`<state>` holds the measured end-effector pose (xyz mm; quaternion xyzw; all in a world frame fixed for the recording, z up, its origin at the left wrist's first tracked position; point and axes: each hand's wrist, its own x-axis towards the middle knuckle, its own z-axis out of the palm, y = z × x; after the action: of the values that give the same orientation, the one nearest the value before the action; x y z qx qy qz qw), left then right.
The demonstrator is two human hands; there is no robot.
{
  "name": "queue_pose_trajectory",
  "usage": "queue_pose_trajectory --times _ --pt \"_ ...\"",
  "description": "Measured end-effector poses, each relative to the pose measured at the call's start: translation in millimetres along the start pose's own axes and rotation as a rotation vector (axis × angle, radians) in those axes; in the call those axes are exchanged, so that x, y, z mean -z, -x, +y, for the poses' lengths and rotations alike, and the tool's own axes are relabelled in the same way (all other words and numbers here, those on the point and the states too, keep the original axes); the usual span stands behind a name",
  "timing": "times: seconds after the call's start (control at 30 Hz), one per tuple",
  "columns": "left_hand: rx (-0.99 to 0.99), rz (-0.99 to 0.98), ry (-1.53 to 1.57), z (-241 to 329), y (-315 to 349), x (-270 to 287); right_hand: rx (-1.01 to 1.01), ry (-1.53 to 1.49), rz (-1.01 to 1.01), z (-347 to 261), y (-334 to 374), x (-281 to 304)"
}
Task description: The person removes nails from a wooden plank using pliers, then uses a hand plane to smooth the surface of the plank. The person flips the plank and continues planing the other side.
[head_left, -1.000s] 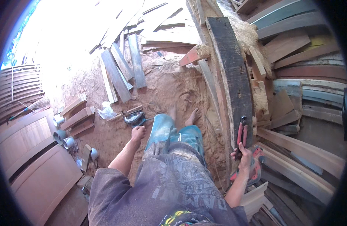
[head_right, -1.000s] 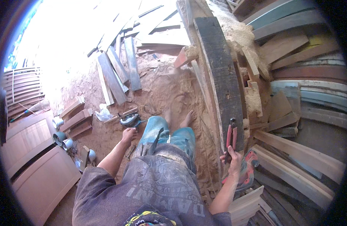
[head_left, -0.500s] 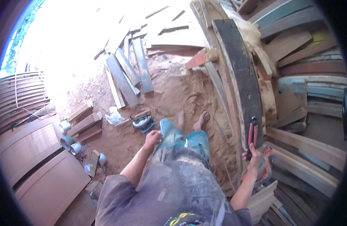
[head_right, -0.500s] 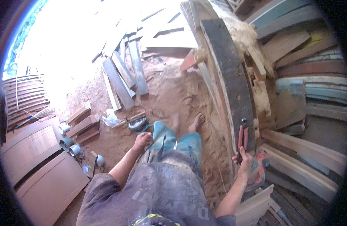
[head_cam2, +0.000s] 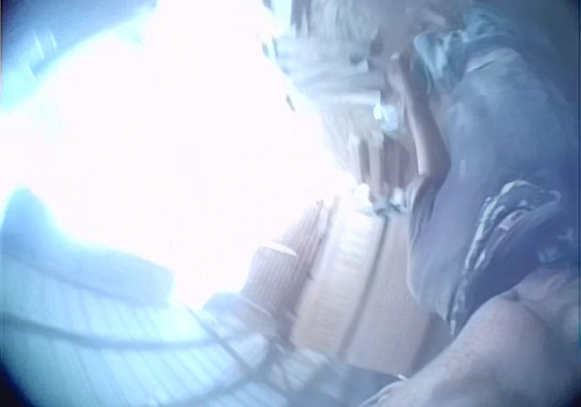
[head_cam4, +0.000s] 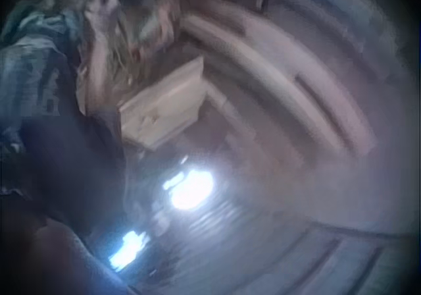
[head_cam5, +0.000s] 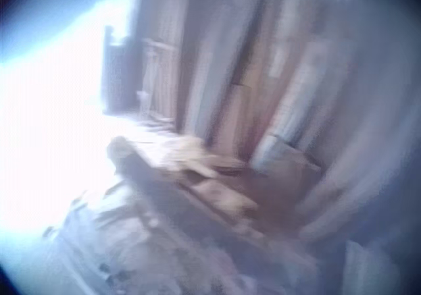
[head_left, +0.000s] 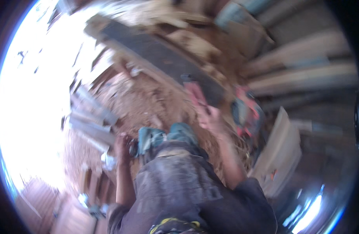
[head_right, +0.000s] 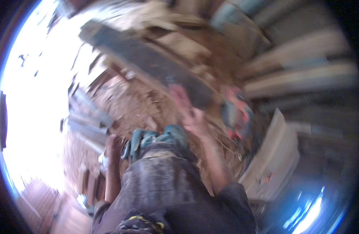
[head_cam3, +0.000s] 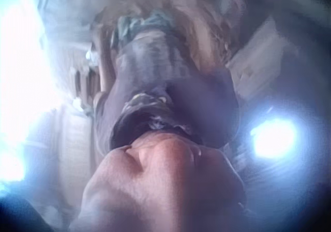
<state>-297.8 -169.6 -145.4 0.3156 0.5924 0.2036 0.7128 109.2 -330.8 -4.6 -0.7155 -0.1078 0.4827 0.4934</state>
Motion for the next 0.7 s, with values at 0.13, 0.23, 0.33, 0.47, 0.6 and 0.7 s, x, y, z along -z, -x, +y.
queue_pose_trajectory --times 0.13,0.23,0.33,0.47,0.6,0.7 --pt "-0.240 -0.110 0.010 117 7 -73 0.011 -0.086 0.051 -14 39 8" --pt "-0.513 -0.417 -0.092 192 39 -141 0.039 -0.206 0.199 -8 77 34" --pt "-0.691 -0.587 -0.355 224 64 -193 0.194 -0.334 0.469 12 111 74" --pt "-0.699 -1.058 -0.270 228 119 -263 0.226 -0.346 0.898 36 163 136" --pt "-0.650 -1.416 -0.127 230 147 -301 0.145 -0.371 1.249 97 201 219" --pt "-0.698 -1.580 0.007 232 171 -326 -0.021 -0.310 1.449 173 224 291"
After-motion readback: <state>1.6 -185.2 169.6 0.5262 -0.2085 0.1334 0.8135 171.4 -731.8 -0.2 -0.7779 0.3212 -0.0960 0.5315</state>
